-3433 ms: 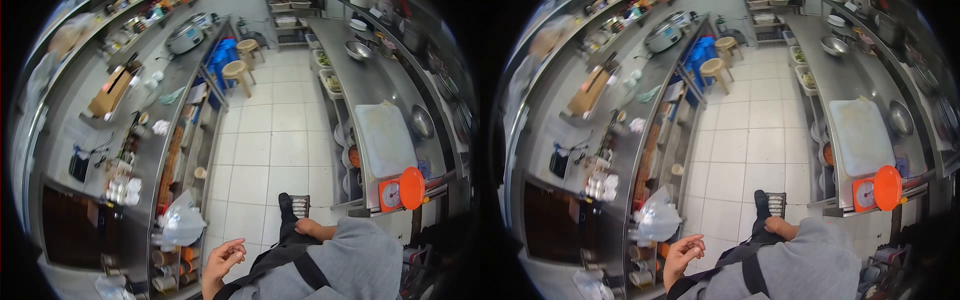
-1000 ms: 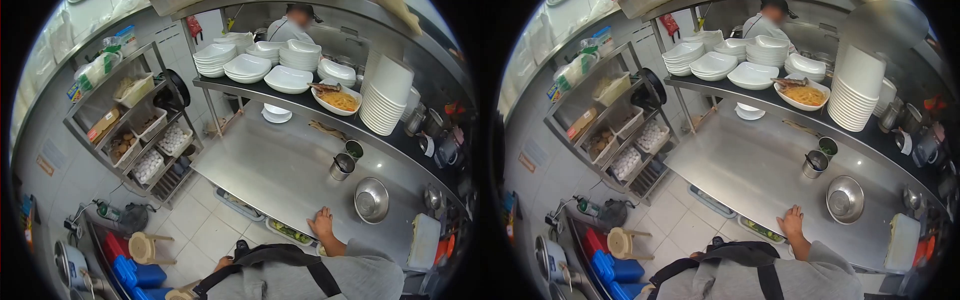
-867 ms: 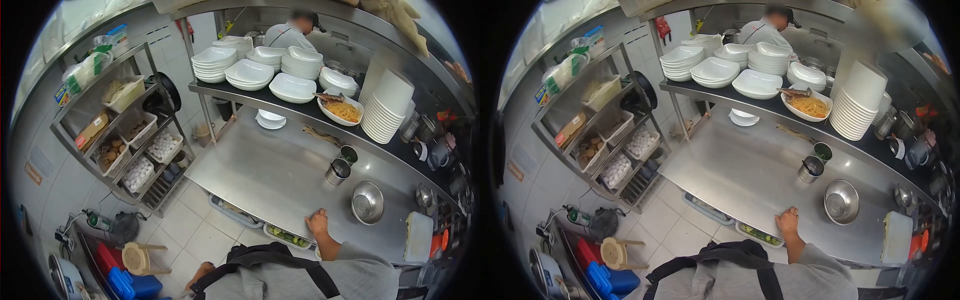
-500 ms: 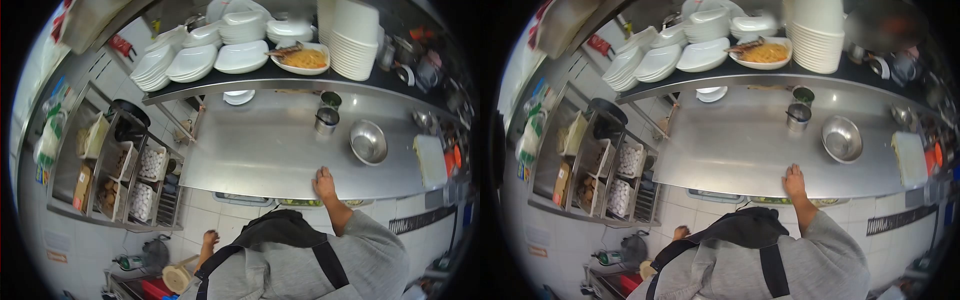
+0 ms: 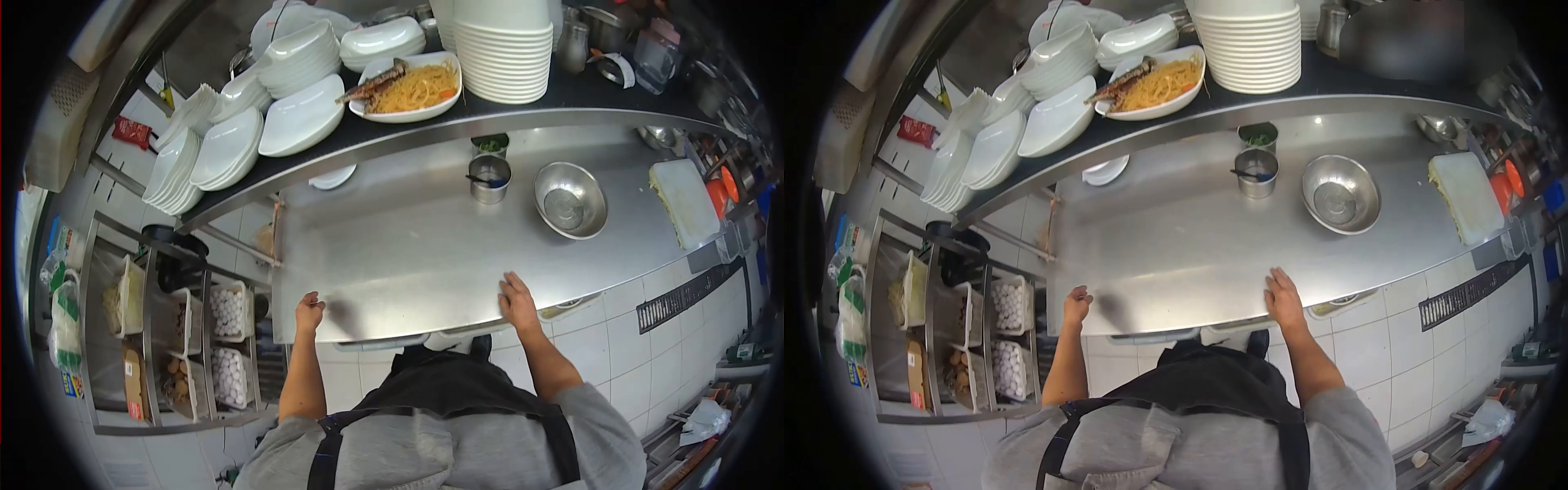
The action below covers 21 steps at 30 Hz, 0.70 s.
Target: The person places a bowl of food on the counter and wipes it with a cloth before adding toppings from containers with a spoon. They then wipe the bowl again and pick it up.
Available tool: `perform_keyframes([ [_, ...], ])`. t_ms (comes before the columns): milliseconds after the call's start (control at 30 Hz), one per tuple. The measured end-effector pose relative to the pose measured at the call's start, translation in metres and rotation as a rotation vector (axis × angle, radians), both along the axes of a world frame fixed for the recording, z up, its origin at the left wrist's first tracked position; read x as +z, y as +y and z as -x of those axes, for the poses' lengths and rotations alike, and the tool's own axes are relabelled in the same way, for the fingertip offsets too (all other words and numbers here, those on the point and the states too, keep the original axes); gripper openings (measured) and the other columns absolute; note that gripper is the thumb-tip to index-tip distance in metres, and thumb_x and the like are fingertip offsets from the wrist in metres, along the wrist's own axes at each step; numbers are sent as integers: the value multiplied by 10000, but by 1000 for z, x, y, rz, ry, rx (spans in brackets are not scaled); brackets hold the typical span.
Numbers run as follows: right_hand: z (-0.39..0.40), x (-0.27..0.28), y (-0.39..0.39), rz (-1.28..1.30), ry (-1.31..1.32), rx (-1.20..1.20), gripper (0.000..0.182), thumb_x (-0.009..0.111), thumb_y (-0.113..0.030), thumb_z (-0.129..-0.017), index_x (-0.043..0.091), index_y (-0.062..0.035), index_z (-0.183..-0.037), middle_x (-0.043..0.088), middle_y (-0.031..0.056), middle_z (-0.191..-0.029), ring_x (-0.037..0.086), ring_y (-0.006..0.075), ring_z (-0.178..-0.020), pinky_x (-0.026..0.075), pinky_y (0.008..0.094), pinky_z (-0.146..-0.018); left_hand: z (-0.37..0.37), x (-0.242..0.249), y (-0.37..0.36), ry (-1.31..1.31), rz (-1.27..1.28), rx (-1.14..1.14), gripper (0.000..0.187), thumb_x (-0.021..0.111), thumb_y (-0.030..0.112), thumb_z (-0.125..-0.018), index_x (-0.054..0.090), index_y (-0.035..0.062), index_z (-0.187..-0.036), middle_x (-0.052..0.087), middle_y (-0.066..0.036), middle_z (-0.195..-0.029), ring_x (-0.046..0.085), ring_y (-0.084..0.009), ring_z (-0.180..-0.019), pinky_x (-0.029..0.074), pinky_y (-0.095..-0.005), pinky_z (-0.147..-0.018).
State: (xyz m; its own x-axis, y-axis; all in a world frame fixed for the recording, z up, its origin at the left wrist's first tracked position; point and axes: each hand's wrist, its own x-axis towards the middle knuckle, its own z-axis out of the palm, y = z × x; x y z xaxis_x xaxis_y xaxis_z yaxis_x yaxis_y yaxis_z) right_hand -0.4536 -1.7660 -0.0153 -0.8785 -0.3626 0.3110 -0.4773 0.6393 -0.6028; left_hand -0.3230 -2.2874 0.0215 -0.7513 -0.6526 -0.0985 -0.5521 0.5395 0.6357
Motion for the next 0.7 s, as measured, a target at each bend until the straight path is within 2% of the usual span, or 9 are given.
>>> perform_keyframes([
  [67,-17,3,4,-18,-23,-48,319,604,-68,-756,603,18,-1064,514,209,-1247,446,374,-1207,364,429,-1024,26,-21,-33,-47,104,-24,422,676,169,-714,615,48,-1114,652,-143,-959,641,-267,-874,504,-349,-796],
  [133,-37,1,6,-27,-32,-149,309,600,-51,-756,607,20,-1056,518,223,-1237,446,385,-1204,376,437,-1012,60,-13,-38,-116,48,-89,471,674,180,-704,589,41,-1145,613,-178,-1068,605,-306,-983,481,-371,-858],
  [200,-62,-3,1,-23,-38,-266,339,601,-14,-741,589,24,-1077,497,238,-1256,439,402,-1206,380,442,-1011,75,-26,-46,-143,351,-157,516,654,175,-719,541,25,-1200,522,-210,-1218,529,-337,-1104,439,-364,-923],
  [233,-76,0,-6,-56,-55,-308,379,605,4,-729,572,22,-1106,476,242,-1276,426,406,-1216,374,438,-1019,83,-37,-54,-156,295,-191,533,619,173,-749,492,18,-1244,422,-227,-1312,431,-370,-1193,379,-415,-982],
  [333,-108,11,-33,-193,-114,-417,577,624,27,-706,463,-1,-1260,362,248,-1372,358,410,-1268,348,417,-1047,73,-33,-30,-13,480,-212,486,559,201,-807,477,13,-1248,410,-228,-1313,371,-385,-1240,314,-488,-1016],
  [433,-117,8,-63,-203,-145,-548,625,642,5,-706,427,-13,-1293,301,214,-1424,372,398,-1263,385,398,-1021,67,-48,-20,111,635,-156,458,495,217,-847,462,2,-1250,384,-241,-1324,295,-396,-1293,235,-544,-1041],
  [533,-130,14,-89,-86,-301,-760,547,661,-79,-732,496,-12,-1249,438,242,-1323,484,395,-1158,438,407,-956,65,-39,-20,77,572,-178,461,450,220,-870,436,-16,-1266,346,-251,-1350,248,-402,-1318,193,-548,-1058],
  [600,-136,-21,-90,-224,-711,-722,430,658,-191,-757,597,-36,-1153,593,230,-1122,579,384,-1009,473,425,-893,64,-35,-20,56,558,-193,472,445,215,-870,419,-22,-1277,331,-252,-1360,234,-404,-1324,186,-551,-1060],
  [700,-176,-57,-104,-410,-726,-493,398,629,-299,-770,643,-73,-1098,638,192,-1036,582,355,-1014,459,421,-914,67,-37,-23,32,530,-217,489,436,210,-869,392,-32,-1291,304,-254,-1376,205,-407,-1335,163,-558,-1065],
])
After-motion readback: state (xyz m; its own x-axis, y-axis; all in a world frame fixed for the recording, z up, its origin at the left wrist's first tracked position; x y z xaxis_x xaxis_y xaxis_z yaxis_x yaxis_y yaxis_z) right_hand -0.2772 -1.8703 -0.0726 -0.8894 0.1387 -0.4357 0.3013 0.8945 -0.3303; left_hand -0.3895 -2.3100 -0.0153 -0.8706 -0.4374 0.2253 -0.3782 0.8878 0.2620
